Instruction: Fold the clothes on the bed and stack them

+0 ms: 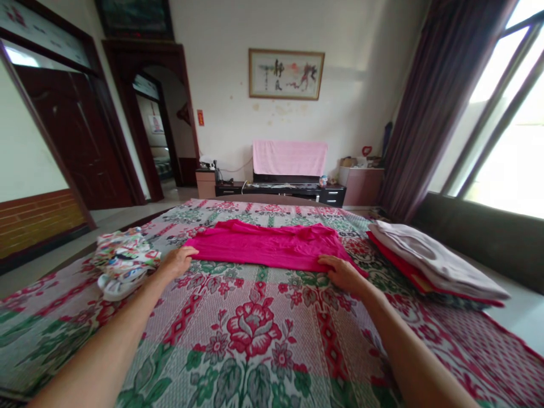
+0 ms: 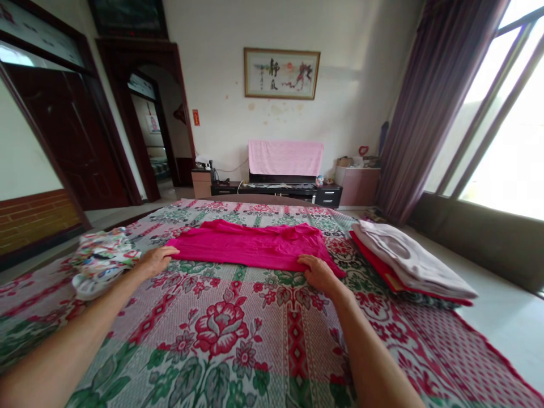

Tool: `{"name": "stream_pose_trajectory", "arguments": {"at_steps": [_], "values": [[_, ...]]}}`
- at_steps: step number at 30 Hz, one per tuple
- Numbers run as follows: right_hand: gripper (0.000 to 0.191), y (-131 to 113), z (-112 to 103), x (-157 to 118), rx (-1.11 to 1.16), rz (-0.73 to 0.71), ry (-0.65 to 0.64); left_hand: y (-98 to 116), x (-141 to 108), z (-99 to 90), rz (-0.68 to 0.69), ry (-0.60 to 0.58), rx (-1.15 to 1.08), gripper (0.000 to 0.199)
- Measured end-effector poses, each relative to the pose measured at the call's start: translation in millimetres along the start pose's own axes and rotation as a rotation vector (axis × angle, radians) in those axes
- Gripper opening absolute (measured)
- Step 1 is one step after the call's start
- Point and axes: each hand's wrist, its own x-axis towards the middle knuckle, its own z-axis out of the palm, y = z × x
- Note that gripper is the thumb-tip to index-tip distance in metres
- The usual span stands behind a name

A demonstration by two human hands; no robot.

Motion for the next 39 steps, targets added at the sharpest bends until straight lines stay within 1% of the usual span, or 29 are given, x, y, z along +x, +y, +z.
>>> {"name": "stream_pose_trajectory", "arguments": {"at_steps": [3,7,11,16,22,25,30,32,34,39], "values": [[0.059,0.8,0.1,0.8,-0.01,0.009,0.012,0.3,-2.2,2.9,-0.027,0.05,0.01,0.044],[0.056,-0.6,2.3,1.6,-0.064,0.033,0.028,6.6,-5.1,4.6,-0.041,0.106,0.019,0.041],[0.049,-2.8,9.2,0.9,-0.125,0.071,0.115,11.6,-5.5,3.3,-0.056,0.133,0.033,0.038],[0.042,-6.4,14.9,0.2,-0.143,0.103,0.223,15.2,-5.9,0.0,-0.12,0.133,0.048,0.039],[0.039,-8.4,8.8,-0.3,-0.125,0.154,0.256,17.7,-9.3,-9.0,-0.256,0.11,0.027,0.039],[0.038,-9.3,2.5,-1.5,-0.136,0.126,0.225,17.1,-11.4,-15.1,-0.272,0.097,0.029,0.039],[0.037,-12.8,-10.3,-4.5,-0.17,0.11,0.14,16.9,-16.3,-22.8,-0.21,0.168,0.038,0.036],[0.037,-15.0,-15.6,-6.5,-0.184,0.114,0.106,17.4,-19.2,-25.0,-0.2,0.178,0.042,0.036],[0.037,-17.5,-20.7,-9.2,-0.2,0.116,0.063,17.6,-22.8,-27.0,-0.188,0.164,0.05,0.037],[0.035,-21.9,-30.7,-17.4,-0.272,0.09,-0.037,17.6,-34.4,-33.5,-0.141,0.086,0.085,0.038]]}}
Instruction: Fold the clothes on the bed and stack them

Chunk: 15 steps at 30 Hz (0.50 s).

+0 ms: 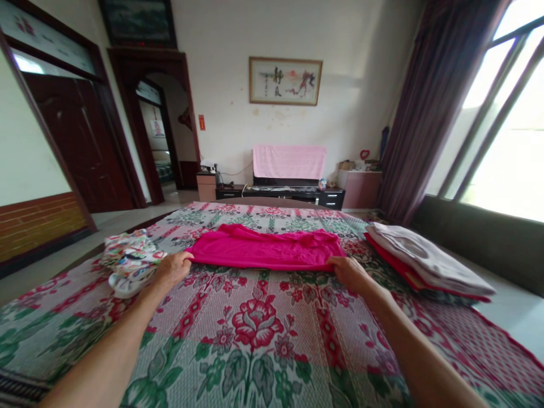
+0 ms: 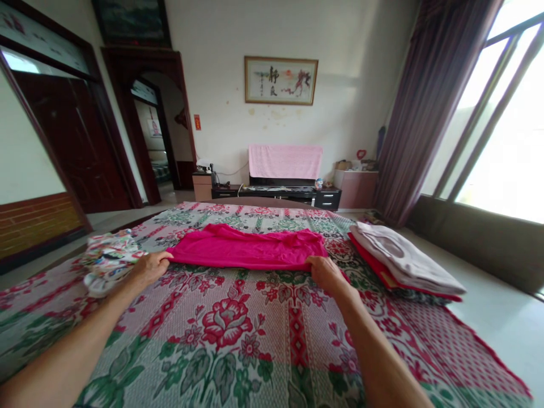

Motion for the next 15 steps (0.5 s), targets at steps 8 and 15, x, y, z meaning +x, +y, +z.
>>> {"name": "stream_pose_trajectory", "arguments": {"at_steps": [8,15], "values": [[0.035,1.2,-3.8,-14.5,0.012,-0.029,-0.016,-1.2,-17.9,-8.6,0.022,0.005,0.027,0.033],[0.033,-2.1,-20.0,-28.1,0.041,-0.125,-0.071,-3.9,-30.7,-13.6,0.033,-0.03,0.056,0.031]]}}
